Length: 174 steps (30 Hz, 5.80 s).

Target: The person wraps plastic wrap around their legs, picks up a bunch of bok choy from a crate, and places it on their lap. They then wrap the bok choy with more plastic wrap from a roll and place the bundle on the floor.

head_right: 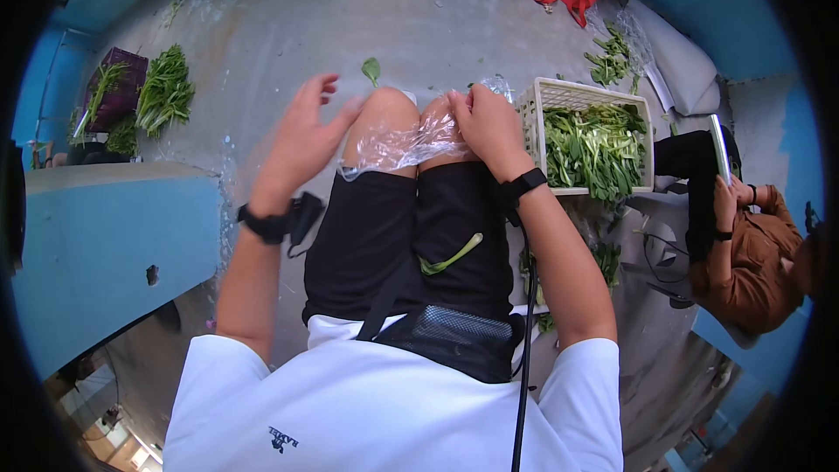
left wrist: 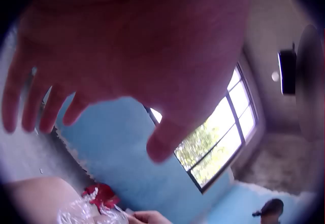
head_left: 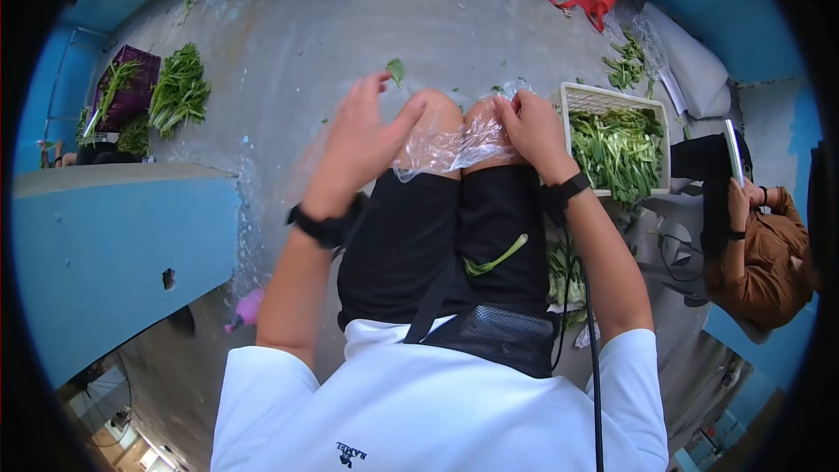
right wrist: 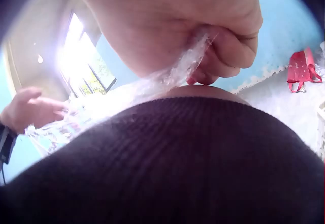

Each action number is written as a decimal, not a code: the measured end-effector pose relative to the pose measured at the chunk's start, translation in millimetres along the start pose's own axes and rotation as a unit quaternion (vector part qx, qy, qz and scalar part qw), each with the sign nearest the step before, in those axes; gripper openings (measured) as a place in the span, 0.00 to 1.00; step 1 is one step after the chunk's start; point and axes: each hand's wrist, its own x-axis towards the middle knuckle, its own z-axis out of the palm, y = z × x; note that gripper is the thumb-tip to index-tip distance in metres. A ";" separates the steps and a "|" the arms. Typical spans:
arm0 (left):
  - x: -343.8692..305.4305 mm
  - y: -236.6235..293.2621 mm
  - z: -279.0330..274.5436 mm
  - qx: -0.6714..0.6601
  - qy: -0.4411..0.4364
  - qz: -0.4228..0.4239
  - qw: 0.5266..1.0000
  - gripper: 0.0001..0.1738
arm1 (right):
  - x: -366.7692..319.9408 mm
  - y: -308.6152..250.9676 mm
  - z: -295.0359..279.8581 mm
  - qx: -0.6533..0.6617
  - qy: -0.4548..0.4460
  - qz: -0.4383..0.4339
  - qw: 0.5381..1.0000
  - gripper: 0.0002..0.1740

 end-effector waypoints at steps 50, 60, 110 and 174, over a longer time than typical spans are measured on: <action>0.6 -41.6 51.6 0.002 -0.003 -0.039 0.999 0.30 | -33.7 14.3 -24.4 0.075 -0.058 -0.049 0.994 0.17; -5.7 -48.5 56.3 -0.074 -0.013 -0.061 0.995 0.30 | -14.6 27.3 -2.0 0.309 0.058 0.026 0.949 0.17; -15.6 -40.6 42.6 0.149 0.016 0.053 0.987 0.42 | -80.9 10.6 -45.2 0.061 -0.121 -0.084 0.987 0.21; -20.3 -37.2 3.0 0.270 -0.206 0.322 0.883 0.65 | -41.0 11.8 -47.0 -0.063 -0.195 -0.274 0.940 0.92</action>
